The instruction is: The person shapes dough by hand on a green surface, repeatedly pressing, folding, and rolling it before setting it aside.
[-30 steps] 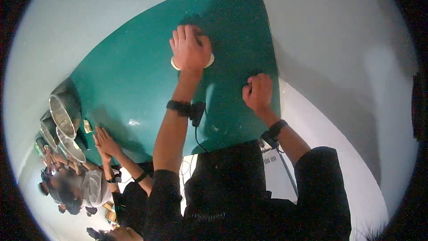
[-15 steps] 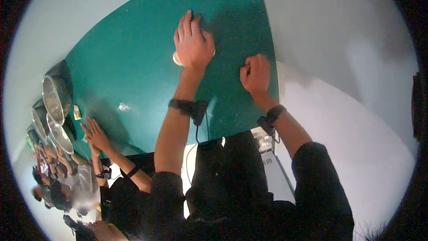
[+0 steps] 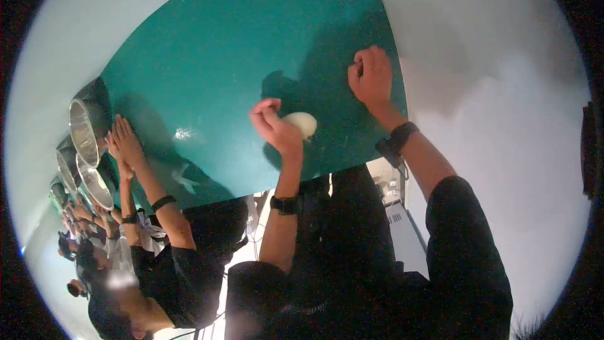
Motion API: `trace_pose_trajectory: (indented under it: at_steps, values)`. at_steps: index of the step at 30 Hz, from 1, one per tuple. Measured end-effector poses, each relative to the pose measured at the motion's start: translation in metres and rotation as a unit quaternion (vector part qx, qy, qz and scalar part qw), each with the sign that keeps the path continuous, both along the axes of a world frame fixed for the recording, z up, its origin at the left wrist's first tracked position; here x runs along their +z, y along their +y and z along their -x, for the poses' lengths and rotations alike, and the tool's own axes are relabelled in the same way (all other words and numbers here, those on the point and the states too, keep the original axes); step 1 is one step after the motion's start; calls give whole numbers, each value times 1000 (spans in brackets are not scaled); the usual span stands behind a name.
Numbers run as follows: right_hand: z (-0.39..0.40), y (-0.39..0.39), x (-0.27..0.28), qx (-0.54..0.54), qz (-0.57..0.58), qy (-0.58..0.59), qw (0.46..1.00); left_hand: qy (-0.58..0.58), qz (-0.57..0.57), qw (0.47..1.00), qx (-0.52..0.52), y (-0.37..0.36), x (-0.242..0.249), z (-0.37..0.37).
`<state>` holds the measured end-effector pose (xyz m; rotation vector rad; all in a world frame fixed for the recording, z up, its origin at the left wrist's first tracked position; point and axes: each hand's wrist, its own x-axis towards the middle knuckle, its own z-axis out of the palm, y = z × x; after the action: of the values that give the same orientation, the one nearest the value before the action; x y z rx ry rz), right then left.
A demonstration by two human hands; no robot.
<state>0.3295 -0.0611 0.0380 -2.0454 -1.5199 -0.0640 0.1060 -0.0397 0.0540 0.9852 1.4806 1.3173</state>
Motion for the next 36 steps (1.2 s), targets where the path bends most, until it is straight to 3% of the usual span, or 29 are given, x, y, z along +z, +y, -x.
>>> trace_pose_trajectory:
  at_steps: [4,8,9,10,11,12,13,16,20,33,36]
  values:
    - [-6,0,-5,4,4,16,1000,-135,52,987,70,24,-7,10]
    - [-11,-4,-7,-3,29,25,999,-142,59,986,59,37,13,17]
    - [-9,-5,-5,-3,31,28,999,-126,66,988,53,36,15,19]
    - [-7,-4,-2,-3,20,30,999,41,1,998,-42,34,22,20]
    - [-5,-1,1,-2,7,33,999,205,-64,967,-135,32,31,21]
    - [-4,1,3,-1,-6,34,999,361,-127,897,-223,32,36,21]
    - [-6,3,1,-1,-10,31,999,417,-207,837,-289,33,29,19]
    - [-3,2,-4,-1,-20,27,999,371,-216,833,-350,29,6,6]
    - [-2,2,-5,-11,1,31,999,479,-202,776,-359,50,13,-21]
    - [3,8,0,-19,38,13,999,506,-179,753,-380,94,5,-87]
    - [1,4,-9,-16,98,22,995,504,-177,763,-364,106,3,-97]
